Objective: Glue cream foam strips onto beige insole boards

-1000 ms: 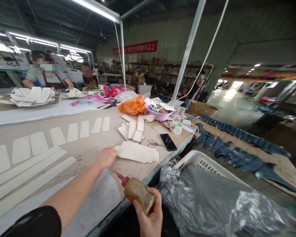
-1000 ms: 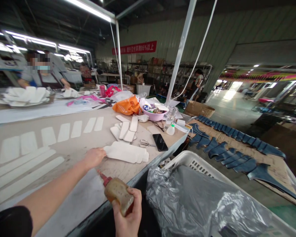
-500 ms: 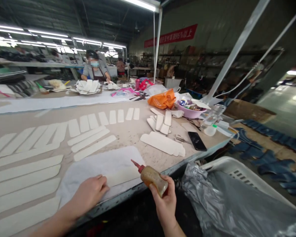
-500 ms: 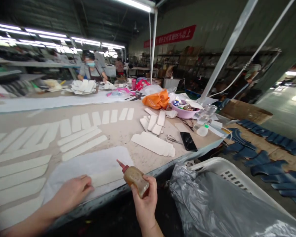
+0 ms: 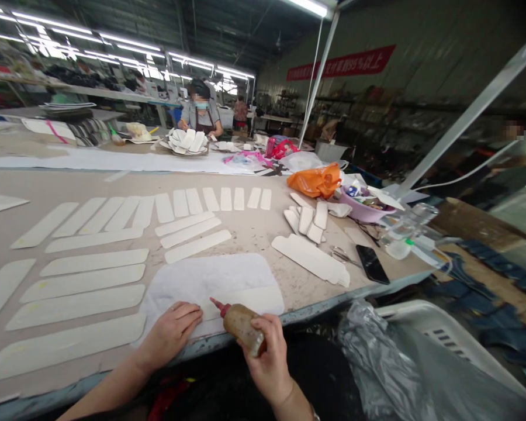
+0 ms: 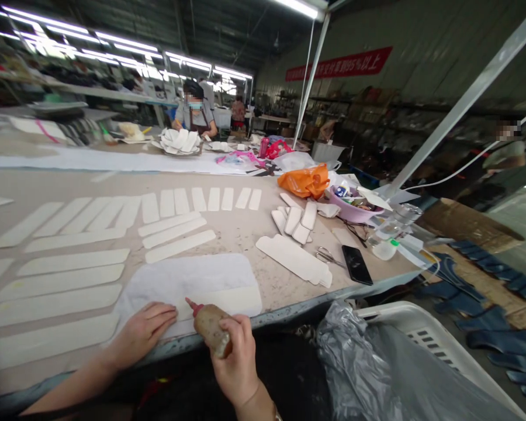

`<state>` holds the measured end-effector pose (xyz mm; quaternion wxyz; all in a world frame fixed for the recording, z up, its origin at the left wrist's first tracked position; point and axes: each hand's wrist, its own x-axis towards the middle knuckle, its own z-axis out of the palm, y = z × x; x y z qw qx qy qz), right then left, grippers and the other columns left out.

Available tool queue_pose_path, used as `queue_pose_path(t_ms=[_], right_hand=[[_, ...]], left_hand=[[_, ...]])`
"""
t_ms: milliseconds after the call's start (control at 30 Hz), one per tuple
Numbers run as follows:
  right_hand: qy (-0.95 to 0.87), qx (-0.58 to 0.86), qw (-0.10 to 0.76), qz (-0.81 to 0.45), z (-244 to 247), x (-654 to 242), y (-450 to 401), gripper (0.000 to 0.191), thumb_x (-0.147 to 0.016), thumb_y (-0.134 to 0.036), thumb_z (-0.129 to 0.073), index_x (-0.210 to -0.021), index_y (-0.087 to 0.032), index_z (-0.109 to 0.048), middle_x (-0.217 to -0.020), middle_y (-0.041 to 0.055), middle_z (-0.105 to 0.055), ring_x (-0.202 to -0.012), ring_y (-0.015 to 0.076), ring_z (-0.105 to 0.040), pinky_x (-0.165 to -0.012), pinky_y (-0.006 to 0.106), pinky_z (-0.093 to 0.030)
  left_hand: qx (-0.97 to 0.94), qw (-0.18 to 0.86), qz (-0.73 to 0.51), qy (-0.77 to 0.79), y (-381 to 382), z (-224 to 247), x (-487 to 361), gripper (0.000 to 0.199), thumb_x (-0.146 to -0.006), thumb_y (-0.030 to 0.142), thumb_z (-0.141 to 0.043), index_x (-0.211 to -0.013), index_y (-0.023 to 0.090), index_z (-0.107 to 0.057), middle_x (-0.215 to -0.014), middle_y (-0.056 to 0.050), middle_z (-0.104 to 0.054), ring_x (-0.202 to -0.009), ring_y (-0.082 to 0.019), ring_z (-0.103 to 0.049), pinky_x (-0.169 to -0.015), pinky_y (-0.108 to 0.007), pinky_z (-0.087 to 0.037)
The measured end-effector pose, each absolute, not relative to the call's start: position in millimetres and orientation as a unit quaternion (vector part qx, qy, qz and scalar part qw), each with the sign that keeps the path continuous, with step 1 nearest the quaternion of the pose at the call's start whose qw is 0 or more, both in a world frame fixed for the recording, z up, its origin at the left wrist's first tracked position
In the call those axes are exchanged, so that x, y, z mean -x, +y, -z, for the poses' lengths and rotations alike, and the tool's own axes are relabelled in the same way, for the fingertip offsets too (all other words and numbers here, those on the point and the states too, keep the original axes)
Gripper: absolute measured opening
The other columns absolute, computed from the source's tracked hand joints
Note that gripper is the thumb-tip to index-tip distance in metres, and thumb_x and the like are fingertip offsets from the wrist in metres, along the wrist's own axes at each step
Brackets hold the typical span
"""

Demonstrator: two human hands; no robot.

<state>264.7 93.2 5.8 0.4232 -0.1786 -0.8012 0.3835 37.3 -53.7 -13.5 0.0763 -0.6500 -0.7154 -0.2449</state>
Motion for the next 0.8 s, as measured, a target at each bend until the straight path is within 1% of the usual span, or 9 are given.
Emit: queue_pose_path(t_ms=[167,333,433,567,800], right_hand=[[-0.841,0.15,0.382,-0.352,0,-257,83,0.043,-0.072,-0.007,-0.056,-0.112,-0.022,-0.051,-0.104,0.0074,-0.047,-0.085,0.0171,-0.056,-0.073,0.032,-0.051],[-0.861,0.155,0.356,-0.328,-2,-255,80,0.043,-0.071,-0.005,-0.052,-0.11,-0.023,-0.053,-0.101,0.0069,-0.048,-0.081,0.0168,-0.056,-0.069,0.031,-0.052],[-0.862,0.175,0.364,-0.306,-3,-258,83,0.043,-0.07,-0.005,-0.052,-0.109,-0.023,-0.053,-0.1,0.0066,-0.048,-0.079,0.0164,-0.056,-0.068,0.031,-0.052],[-0.855,0.217,0.382,-0.274,-1,-269,94,0.045,-0.069,-0.004,-0.051,-0.109,-0.023,-0.052,-0.102,0.0073,-0.047,-0.079,0.0167,-0.057,-0.069,0.032,-0.053],[-0.831,0.3,0.417,-0.214,-3,-294,116,0.037,-0.072,-0.008,-0.056,-0.107,-0.022,-0.053,-0.099,0.0069,-0.049,-0.082,0.0174,-0.057,-0.072,0.032,-0.054]], left_hand=[[0.65,0.076,0.27,-0.707,-52,10,-41,0.023,-0.089,0.015,-0.045,-0.098,0.017,-0.066,-0.094,-0.007,-0.067,-0.087,-0.015,-0.058,-0.082,-0.03,-0.051],[0.647,0.077,0.26,-0.712,-52,10,-41,0.022,-0.089,0.014,-0.045,-0.099,0.016,-0.065,-0.094,-0.006,-0.066,-0.088,-0.015,-0.057,-0.082,-0.029,-0.05],[0.651,0.09,0.249,-0.712,-53,12,-39,0.021,-0.089,0.017,-0.047,-0.096,0.018,-0.067,-0.092,-0.006,-0.066,-0.087,-0.015,-0.058,-0.081,-0.03,-0.051],[0.652,0.102,0.247,-0.709,-53,17,-36,0.02,-0.089,0.019,-0.047,-0.094,0.019,-0.067,-0.093,-0.006,-0.066,-0.088,-0.015,-0.059,-0.08,-0.029,-0.051],[0.662,0.12,0.264,-0.691,-53,31,-26,0.018,-0.088,0.021,-0.05,-0.093,0.02,-0.067,-0.094,-0.005,-0.067,-0.086,-0.014,-0.06,-0.081,-0.028,-0.05]])
